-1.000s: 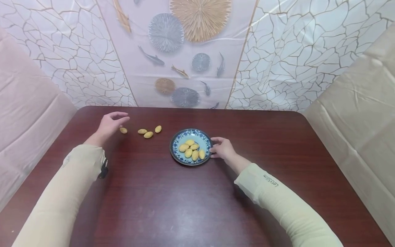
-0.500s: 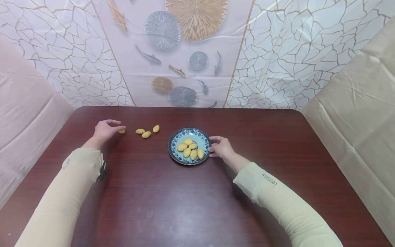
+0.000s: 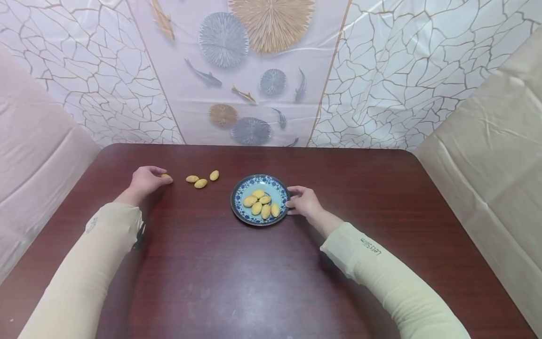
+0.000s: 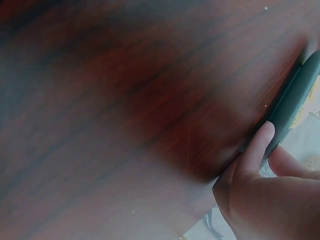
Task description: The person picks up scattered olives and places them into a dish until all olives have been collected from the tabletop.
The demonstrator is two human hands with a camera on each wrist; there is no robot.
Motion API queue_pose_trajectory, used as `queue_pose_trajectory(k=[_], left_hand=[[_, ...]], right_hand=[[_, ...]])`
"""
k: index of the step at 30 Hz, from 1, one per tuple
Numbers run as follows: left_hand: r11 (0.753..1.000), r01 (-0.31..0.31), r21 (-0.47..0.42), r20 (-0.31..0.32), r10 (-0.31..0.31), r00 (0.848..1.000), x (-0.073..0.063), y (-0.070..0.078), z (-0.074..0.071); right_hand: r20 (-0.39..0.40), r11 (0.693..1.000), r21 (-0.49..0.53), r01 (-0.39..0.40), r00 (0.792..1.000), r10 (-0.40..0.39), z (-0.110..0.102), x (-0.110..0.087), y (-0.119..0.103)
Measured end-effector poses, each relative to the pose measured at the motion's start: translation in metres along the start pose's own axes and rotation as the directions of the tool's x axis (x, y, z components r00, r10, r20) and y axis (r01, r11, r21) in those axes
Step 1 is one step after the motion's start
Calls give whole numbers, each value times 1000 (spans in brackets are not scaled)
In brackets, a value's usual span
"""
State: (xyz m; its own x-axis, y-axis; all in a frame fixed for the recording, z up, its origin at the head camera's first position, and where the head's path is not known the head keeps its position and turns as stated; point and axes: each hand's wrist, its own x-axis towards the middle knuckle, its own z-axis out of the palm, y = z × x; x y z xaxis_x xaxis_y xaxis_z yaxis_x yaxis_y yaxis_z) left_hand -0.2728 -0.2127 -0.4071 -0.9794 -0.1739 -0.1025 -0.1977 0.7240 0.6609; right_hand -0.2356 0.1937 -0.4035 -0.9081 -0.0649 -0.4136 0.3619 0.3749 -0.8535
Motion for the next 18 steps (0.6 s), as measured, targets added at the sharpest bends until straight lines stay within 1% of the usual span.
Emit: queue_pose_trajectory(k=[6,8,11,14,18], left_hand=[[999,28,-17,2,-28,1000,-2,-1,-3],[999,27,-26,-5,-27,1000,-3,-1,-4],[999,20,-38,-16,-20,1000,-3,-1,-6],[997,12,-72,-20,-13,1000,-4,0,-7],[991,-26,-134,-23,23,999,-4,4,-7]], right_hand=[[-3,1000,6,0,1000,0,0,0,-1],[-6,1000,9,-2,1000,2,0,-1,-1],[-4,1000,7,-1,1000,1,0,-1,-1],[-2,1000,5,-2,1000,2,-1,-1,-2],[-1,1000,10,0,1000,0,0,-1,-2]])
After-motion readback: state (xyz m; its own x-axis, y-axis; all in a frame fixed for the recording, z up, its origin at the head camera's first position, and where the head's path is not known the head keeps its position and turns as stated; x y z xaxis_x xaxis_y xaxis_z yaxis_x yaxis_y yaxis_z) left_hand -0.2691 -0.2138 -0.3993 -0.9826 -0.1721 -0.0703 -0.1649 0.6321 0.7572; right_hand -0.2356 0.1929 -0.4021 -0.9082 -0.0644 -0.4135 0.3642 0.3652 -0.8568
